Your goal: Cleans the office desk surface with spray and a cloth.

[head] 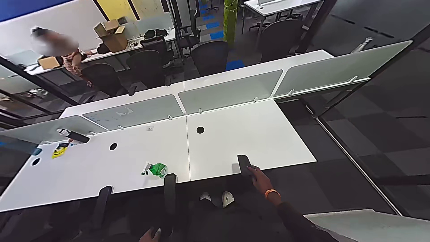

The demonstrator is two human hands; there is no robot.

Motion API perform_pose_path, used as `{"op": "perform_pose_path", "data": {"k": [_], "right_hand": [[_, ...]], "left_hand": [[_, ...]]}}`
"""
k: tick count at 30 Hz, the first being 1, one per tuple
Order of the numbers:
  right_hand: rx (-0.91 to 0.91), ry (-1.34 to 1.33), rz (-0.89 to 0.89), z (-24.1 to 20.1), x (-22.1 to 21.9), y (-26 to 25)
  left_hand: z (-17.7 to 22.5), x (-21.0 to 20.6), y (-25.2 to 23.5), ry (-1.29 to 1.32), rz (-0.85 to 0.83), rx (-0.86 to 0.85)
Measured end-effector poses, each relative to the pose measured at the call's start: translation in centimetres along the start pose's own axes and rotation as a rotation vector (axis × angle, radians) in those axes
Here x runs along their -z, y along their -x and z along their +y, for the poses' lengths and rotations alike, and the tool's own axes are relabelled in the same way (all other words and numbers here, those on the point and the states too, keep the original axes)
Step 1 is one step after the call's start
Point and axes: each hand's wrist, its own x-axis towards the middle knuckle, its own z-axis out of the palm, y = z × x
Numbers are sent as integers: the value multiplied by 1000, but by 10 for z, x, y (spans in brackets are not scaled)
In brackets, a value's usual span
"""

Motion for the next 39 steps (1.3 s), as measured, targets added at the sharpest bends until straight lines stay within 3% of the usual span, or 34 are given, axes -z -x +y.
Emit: {"op": "perform_pose_path", "data": {"k": [2, 7, 12, 20, 22, 30, 39], "right_hand": [[-1, 8, -37, -4, -6, -4], [-18, 64, -93, -11, -16, -7], [-81, 66, -63, -22, -9, 2], [-215, 60, 34, -49, -13, 4], [-230, 65, 40, -57, -14, 0], [-302, 66, 72, -72, -14, -2], [-292, 102, 50, -75, -13, -6]], "left_hand": [[25, 2, -23, 93, 85, -70], [74, 36, -102, 388, 278, -63], [90, 66, -171, 702, 414, -60], [107, 86, -255, 1199, 627, -382], [115, 95, -257, 1186, 669, -390], [126, 114, -277, 1057, 549, -543], [177, 131, -281, 1039, 453, -513]]}}
